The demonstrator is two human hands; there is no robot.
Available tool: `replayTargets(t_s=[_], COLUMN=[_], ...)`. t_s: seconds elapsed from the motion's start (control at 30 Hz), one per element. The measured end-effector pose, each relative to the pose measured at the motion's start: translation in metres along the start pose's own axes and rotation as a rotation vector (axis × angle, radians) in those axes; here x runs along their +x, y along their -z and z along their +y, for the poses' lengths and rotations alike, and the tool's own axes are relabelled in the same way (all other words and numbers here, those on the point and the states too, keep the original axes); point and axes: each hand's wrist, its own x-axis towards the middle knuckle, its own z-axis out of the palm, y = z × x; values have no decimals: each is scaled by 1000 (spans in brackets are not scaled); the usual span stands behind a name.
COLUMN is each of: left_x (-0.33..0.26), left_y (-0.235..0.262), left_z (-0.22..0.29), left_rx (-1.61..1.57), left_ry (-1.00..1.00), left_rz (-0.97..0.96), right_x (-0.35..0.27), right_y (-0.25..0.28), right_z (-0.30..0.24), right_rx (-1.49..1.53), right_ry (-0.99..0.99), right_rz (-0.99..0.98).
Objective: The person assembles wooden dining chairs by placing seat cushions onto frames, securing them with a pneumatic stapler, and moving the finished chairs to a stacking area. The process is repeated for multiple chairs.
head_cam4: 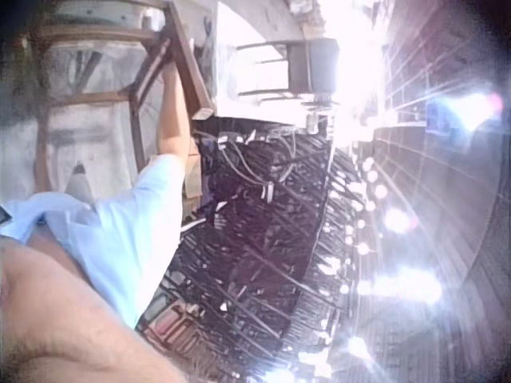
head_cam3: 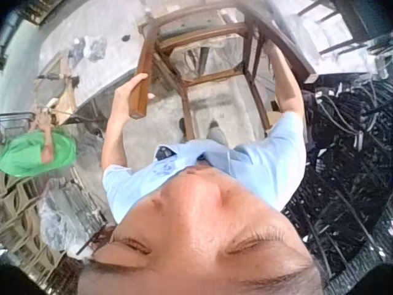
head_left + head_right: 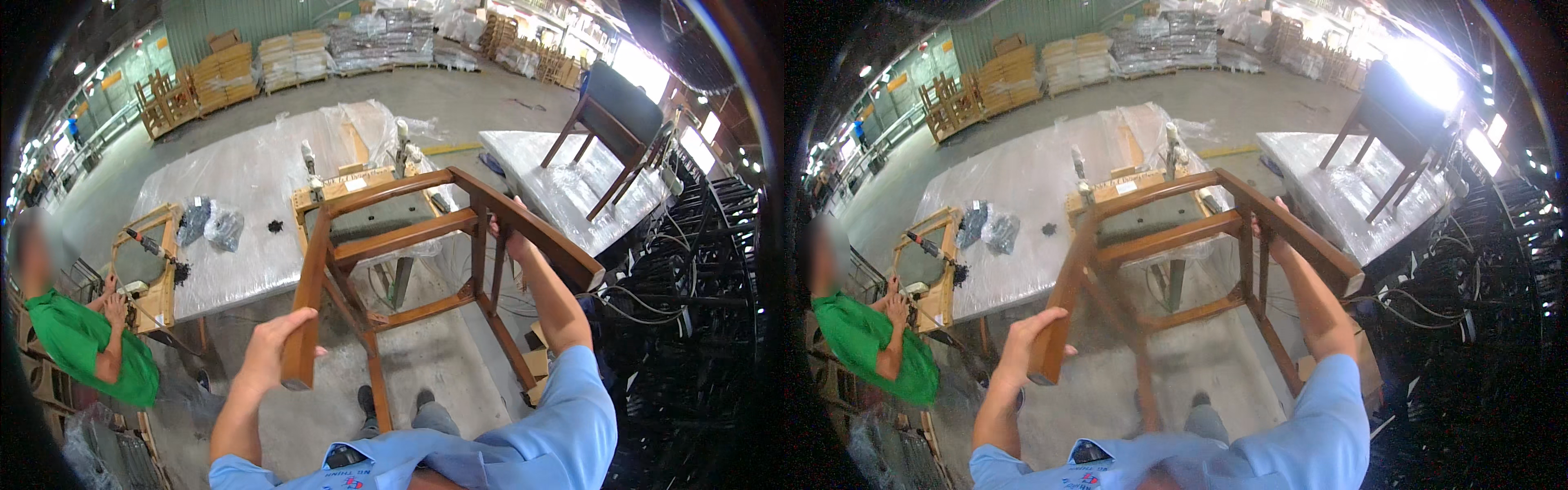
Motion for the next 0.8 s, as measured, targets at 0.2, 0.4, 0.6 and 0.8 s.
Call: replayTargets(t_s=[0.2,0.4,0.6,0.8], left_x=[60,88,82,59], left_y=[1,-1,-10,-30], left_z=[12,19,15,-22], left_rx=[517,534,515,-98], left_ry=[-142,59,144,471], left_rz=[36,34,85,284], right_x=[77,95,94,101], right_y=[31,26,24,45], right_z=[91,154,163,181], right_rx=[144,300,292,272], right_ry=[-108,-84,-143,-272], right_rz=[-45,15,-6,-20])
